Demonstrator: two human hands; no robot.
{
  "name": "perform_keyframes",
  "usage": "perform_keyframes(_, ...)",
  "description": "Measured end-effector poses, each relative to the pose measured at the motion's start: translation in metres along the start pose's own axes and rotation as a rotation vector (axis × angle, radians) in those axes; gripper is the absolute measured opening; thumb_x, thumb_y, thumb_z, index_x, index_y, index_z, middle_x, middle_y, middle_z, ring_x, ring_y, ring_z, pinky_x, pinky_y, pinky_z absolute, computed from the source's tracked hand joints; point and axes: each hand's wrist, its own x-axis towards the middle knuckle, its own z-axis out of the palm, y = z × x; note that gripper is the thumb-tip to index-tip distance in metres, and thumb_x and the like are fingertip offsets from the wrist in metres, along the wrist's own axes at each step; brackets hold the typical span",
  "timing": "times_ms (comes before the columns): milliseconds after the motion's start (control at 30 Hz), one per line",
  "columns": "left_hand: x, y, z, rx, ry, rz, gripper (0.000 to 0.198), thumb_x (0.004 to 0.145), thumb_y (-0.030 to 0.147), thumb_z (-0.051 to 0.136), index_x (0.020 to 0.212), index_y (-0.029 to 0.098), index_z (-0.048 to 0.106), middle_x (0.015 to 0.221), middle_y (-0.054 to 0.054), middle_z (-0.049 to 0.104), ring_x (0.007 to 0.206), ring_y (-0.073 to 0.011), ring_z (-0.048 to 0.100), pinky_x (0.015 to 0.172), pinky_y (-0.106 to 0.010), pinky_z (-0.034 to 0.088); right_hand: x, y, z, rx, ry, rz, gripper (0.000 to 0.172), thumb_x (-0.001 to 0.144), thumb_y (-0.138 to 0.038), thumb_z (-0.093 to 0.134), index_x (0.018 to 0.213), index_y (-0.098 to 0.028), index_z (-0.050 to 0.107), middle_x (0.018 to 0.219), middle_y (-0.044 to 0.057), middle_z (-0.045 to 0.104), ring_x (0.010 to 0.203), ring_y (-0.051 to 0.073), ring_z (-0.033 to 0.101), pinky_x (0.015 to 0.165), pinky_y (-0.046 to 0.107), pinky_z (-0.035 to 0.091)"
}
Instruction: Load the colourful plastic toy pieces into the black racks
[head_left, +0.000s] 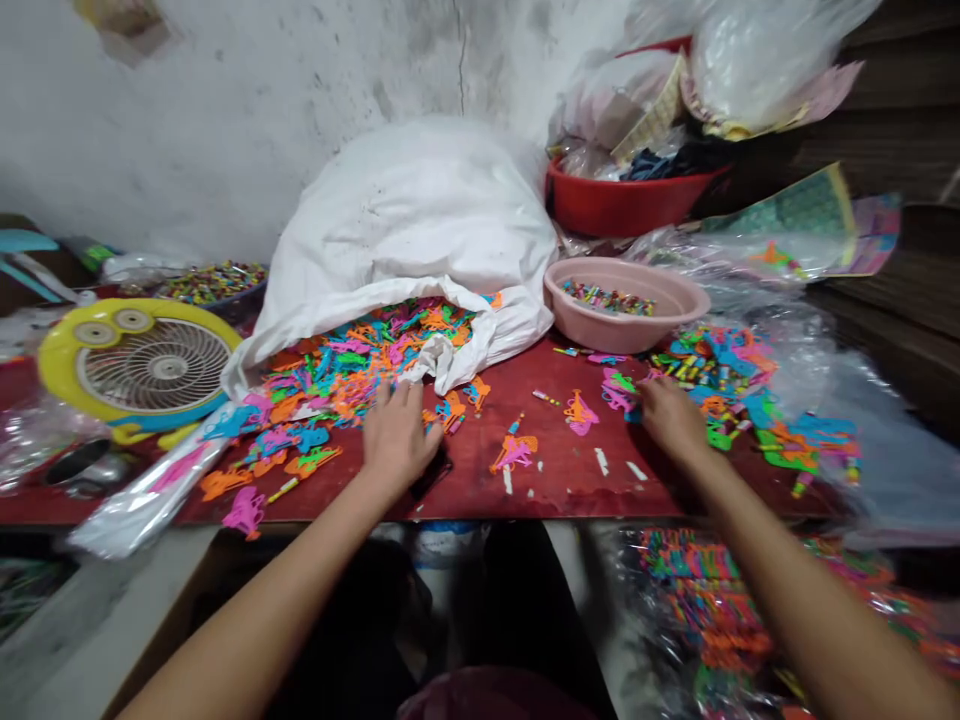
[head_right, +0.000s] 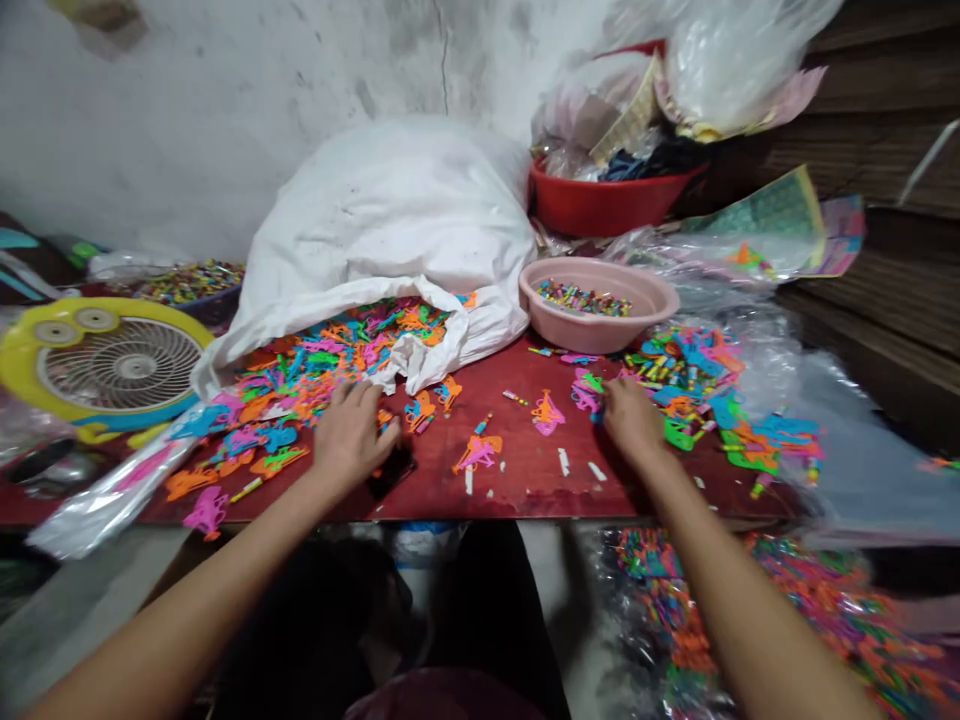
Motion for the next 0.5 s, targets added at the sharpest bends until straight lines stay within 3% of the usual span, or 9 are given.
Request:
perform_keyframes(67, 0.014, 0.018, 0.001, 0.03, -0.044, -0.073, 0.037, 0.086, 0.042, 0.055, 0.112, 0.016, 0.059, 0.117, -0.016, 0.063, 0.122, -0.0381, 0.048, 0.093, -0.052, 0.049, 0.023, 0.008, 0.001, -0.048, -0.084, 0.048, 0.037, 0.1, -0.028, 0.039, 0.116, -0.011, 0.068, 0.114, 0.019, 0.06, 0.103, 0.024, 0.06, 0.078, 0.032, 0.037)
perform_keyframes(167, 0.03, 0.033, 0.002, 0.065, -0.108, -0.152, 0.043, 0.087, 0.05, 0.054, 0.116, 0.018, 0.058, 0.125, -0.014, 0.06, 0.126, -0.0366, 0.044, 0.094, -0.048, 0.048, 0.045, 0.003, 0.002, -0.105, -0.214, 0.094, 0.047, 0.098, -0.048, 0.042, 0.124, -0.016, 0.065, 0.123, 0.023, 0.053, 0.103, 0.031, 0.059, 0.076, 0.037, 0.037)
perform_keyframes(300, 0.036, 0.03, -0.004, 0.062, -0.188, -0.122, 0.059, 0.085, 0.068, 0.05, 0.123, 0.023, 0.057, 0.136, -0.011, 0.054, 0.129, -0.0371, 0.04, 0.096, -0.048, 0.044, 0.055, -0.003, 0.004, -0.152, -0.339, 0.138, 0.042, 0.095, -0.039, 0.049, 0.13, -0.019, 0.06, 0.127, 0.024, 0.049, 0.098, 0.03, 0.059, 0.069, 0.035, 0.034)
perform_keyframes(433, 0.029, 0.011, -0.017, 0.062, -0.23, -0.019, 0.067, 0.085, 0.077, 0.04, 0.12, 0.023, 0.061, 0.125, -0.012, 0.061, 0.123, -0.0363, 0.045, 0.097, -0.051, 0.041, 0.058, 0.011, 0.02, -0.085, -0.248, 0.106, 0.043, 0.09, -0.023, 0.06, 0.13, -0.007, 0.058, 0.119, 0.028, 0.055, 0.089, 0.024, 0.058, 0.067, 0.034, 0.031)
perform_keyframes(500, 0.026, -0.002, -0.021, 0.065, -0.215, 0.032, 0.07, 0.085, 0.078, 0.039, 0.122, 0.023, 0.061, 0.122, -0.012, 0.063, 0.12, -0.0358, 0.048, 0.098, -0.053, 0.039, 0.059, 0.02, 0.033, -0.029, -0.092, 0.118, 0.041, 0.085, -0.019, 0.067, 0.122, -0.005, 0.061, 0.11, 0.027, 0.06, 0.083, 0.02, 0.059, 0.066, 0.034, 0.029)
